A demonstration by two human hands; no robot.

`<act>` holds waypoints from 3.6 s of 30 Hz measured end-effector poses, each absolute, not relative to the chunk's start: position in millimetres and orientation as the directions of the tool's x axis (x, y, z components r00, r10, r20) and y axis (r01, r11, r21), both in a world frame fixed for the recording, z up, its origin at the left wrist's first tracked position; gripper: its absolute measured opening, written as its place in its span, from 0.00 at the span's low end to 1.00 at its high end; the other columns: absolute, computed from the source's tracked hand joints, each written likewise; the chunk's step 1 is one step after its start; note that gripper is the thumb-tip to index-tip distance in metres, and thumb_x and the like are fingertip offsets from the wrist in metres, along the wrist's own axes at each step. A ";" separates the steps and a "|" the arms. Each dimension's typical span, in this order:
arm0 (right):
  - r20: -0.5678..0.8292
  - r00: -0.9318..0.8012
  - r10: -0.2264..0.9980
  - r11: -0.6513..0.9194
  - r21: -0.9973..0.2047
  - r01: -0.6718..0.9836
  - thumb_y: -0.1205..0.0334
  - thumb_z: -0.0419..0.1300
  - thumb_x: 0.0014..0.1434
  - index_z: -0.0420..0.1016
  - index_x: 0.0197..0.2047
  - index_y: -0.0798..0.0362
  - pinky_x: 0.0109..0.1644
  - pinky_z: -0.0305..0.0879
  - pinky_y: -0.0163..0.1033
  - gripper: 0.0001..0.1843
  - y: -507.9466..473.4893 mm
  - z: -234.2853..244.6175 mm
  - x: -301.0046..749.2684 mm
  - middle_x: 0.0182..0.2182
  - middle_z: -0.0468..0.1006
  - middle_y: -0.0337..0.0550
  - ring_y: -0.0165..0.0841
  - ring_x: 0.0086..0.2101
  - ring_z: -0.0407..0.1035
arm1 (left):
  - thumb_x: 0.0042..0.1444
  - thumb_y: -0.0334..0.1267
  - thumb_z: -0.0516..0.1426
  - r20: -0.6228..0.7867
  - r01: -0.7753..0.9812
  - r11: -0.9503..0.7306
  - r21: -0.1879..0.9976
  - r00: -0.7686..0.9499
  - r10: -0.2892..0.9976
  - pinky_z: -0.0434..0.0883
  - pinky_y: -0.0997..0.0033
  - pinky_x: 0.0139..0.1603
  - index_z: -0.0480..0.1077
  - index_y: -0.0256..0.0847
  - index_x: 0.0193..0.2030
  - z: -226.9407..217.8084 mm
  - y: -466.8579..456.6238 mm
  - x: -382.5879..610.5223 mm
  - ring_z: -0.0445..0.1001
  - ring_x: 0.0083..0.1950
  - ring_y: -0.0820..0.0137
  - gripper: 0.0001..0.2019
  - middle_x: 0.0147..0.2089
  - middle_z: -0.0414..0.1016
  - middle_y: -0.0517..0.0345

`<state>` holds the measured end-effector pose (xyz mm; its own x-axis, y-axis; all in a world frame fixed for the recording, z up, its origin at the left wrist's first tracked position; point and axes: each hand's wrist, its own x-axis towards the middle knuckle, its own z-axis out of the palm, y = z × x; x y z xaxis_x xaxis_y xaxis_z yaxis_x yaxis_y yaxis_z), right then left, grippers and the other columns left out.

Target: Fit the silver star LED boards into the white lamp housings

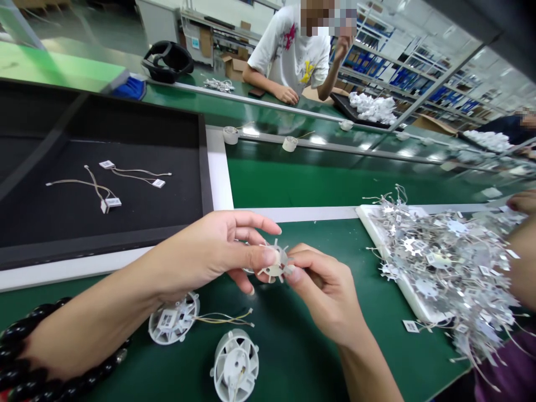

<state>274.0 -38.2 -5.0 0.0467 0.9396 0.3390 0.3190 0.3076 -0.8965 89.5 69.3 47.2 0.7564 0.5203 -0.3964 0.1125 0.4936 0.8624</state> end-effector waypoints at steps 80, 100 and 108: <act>0.337 0.201 0.920 0.240 -0.888 0.392 0.66 0.62 0.67 0.84 0.42 0.50 0.31 0.75 0.31 0.08 -36.6 -7.6 262.2 0.31 0.88 0.38 0.30 0.28 0.80 | 0.58 0.36 0.69 -0.281 0.049 0.373 0.926 0.751 0.598 0.74 0.80 0.28 0.75 0.38 0.53 29.8 70.9 91.6 0.80 0.34 0.72 0.17 0.33 0.82 0.60; 0.154 0.203 0.967 0.094 -0.955 0.280 0.61 0.61 0.66 0.79 0.32 0.53 0.23 0.61 0.29 0.10 -36.2 -5.5 267.1 0.20 0.76 0.36 0.26 0.20 0.65 | 0.61 0.33 0.67 -0.342 0.099 0.424 0.900 0.762 0.549 0.74 0.78 0.33 0.78 0.38 0.49 38.7 71.9 89.1 0.82 0.39 0.70 0.10 0.37 0.84 0.57; 0.079 0.194 0.978 0.050 -0.987 0.150 0.53 0.65 0.64 0.81 0.33 0.53 0.21 0.60 0.30 0.13 -33.9 -6.1 268.3 0.18 0.76 0.37 0.26 0.18 0.64 | 0.59 0.33 0.68 -0.325 0.108 0.373 0.922 0.738 0.591 0.74 0.79 0.31 0.78 0.38 0.47 35.6 72.1 90.0 0.79 0.35 0.73 0.09 0.35 0.83 0.59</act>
